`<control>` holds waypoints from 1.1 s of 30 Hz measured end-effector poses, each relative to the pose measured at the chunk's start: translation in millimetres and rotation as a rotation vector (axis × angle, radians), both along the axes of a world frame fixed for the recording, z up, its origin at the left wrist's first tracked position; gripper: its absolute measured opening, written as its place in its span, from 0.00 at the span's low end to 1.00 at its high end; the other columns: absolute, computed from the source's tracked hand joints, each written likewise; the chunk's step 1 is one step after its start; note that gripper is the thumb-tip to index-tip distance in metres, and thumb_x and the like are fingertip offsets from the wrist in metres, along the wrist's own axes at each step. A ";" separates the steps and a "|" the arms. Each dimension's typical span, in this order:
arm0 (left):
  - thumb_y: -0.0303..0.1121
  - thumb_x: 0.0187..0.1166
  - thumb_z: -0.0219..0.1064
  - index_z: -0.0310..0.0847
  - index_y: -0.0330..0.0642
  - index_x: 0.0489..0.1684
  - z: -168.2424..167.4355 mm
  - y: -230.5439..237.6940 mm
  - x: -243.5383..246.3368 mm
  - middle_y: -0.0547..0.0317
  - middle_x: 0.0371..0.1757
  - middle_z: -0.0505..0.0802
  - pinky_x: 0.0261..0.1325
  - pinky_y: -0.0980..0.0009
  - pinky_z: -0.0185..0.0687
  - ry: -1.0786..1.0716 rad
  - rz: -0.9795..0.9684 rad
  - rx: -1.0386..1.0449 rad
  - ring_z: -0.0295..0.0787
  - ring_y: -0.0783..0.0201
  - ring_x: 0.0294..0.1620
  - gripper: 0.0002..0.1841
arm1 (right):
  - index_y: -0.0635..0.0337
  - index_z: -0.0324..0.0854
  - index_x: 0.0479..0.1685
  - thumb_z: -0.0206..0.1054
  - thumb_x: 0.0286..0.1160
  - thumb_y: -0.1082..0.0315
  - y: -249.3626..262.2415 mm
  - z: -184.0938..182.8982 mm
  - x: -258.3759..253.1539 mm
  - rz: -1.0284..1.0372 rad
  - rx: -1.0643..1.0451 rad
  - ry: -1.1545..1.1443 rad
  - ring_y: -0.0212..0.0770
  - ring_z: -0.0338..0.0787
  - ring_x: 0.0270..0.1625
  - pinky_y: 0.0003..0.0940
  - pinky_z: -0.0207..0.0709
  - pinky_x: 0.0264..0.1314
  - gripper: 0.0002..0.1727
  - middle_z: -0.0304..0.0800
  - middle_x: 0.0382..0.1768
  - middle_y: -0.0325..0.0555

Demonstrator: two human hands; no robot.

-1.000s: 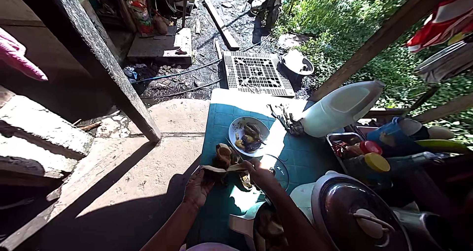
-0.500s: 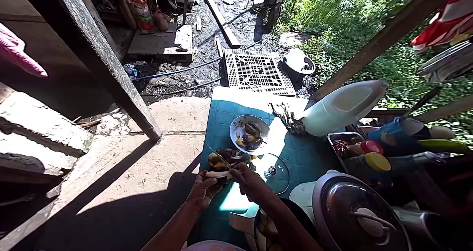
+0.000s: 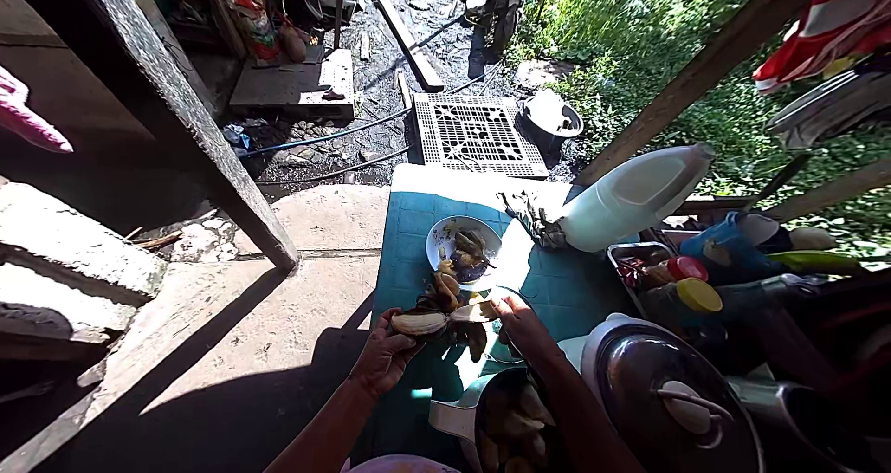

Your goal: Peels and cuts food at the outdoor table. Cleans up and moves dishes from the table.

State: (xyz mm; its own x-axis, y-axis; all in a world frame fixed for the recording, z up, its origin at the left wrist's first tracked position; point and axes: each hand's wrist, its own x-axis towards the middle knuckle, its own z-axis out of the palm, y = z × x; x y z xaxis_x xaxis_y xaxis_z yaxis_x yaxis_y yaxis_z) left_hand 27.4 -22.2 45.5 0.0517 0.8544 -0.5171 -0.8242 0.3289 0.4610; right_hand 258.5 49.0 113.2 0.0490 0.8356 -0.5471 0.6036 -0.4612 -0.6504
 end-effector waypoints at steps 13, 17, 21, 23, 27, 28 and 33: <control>0.07 0.52 0.66 0.70 0.44 0.64 19.0 3.6 14.1 0.41 0.54 0.92 0.56 0.53 0.93 -0.160 0.015 0.202 0.95 0.46 0.50 0.35 | 0.60 0.65 0.80 0.46 0.96 0.51 -8.9 -2.8 3.3 0.061 -0.012 -0.172 0.45 0.84 0.27 0.43 0.81 0.37 0.26 0.84 0.33 0.52; 0.06 0.55 0.65 0.67 0.41 0.64 16.4 3.7 10.3 0.41 0.55 0.91 0.56 0.55 0.93 -0.131 0.041 0.191 0.95 0.47 0.50 0.34 | 0.60 0.54 0.89 0.44 0.97 0.55 -27.2 23.6 -5.6 0.017 0.217 0.217 0.34 0.75 0.13 0.28 0.72 0.16 0.29 0.74 0.16 0.40; 0.05 0.57 0.65 0.67 0.40 0.61 18.2 3.0 12.1 0.41 0.55 0.91 0.55 0.53 0.94 -0.162 0.079 0.159 0.95 0.46 0.50 0.31 | 0.61 0.49 0.91 0.39 0.96 0.56 -55.8 44.9 -21.6 0.014 0.138 0.550 0.28 0.71 0.10 0.23 0.68 0.11 0.30 0.71 0.12 0.34; 0.06 0.55 0.67 0.66 0.40 0.60 18.5 3.5 14.3 0.40 0.55 0.90 0.55 0.53 0.94 -0.175 0.085 0.164 0.95 0.46 0.50 0.32 | 0.62 0.48 0.91 0.37 0.95 0.56 -69.6 43.3 -30.2 0.029 0.071 0.622 0.28 0.71 0.10 0.23 0.68 0.11 0.31 0.70 0.12 0.33; 0.12 0.46 0.80 0.68 0.41 0.55 14.6 -0.2 23.8 0.40 0.53 0.91 0.57 0.52 0.93 -0.234 0.081 0.212 0.95 0.45 0.50 0.34 | 0.63 0.58 0.84 0.36 0.96 0.55 -79.4 31.4 -45.1 -0.088 0.055 0.711 0.27 0.71 0.09 0.21 0.69 0.11 0.28 0.71 0.11 0.33; 0.16 0.45 0.84 0.71 0.41 0.53 12.8 -1.8 26.0 0.40 0.52 0.92 0.58 0.52 0.93 -0.257 0.073 0.228 0.95 0.45 0.51 0.34 | 0.63 0.65 0.76 0.38 0.96 0.55 -77.8 29.5 -47.7 -0.143 0.068 0.711 0.26 0.71 0.08 0.20 0.69 0.11 0.25 0.71 0.10 0.33; 0.38 0.90 0.55 0.77 0.38 0.46 22.1 -6.9 28.4 0.39 0.51 0.92 0.58 0.51 0.92 -0.297 -0.018 0.130 0.94 0.44 0.52 0.12 | 0.66 0.79 0.37 0.55 0.92 0.68 -66.2 17.4 -50.8 -0.319 0.206 0.652 0.25 0.68 0.07 0.19 0.64 0.10 0.14 0.75 0.09 0.36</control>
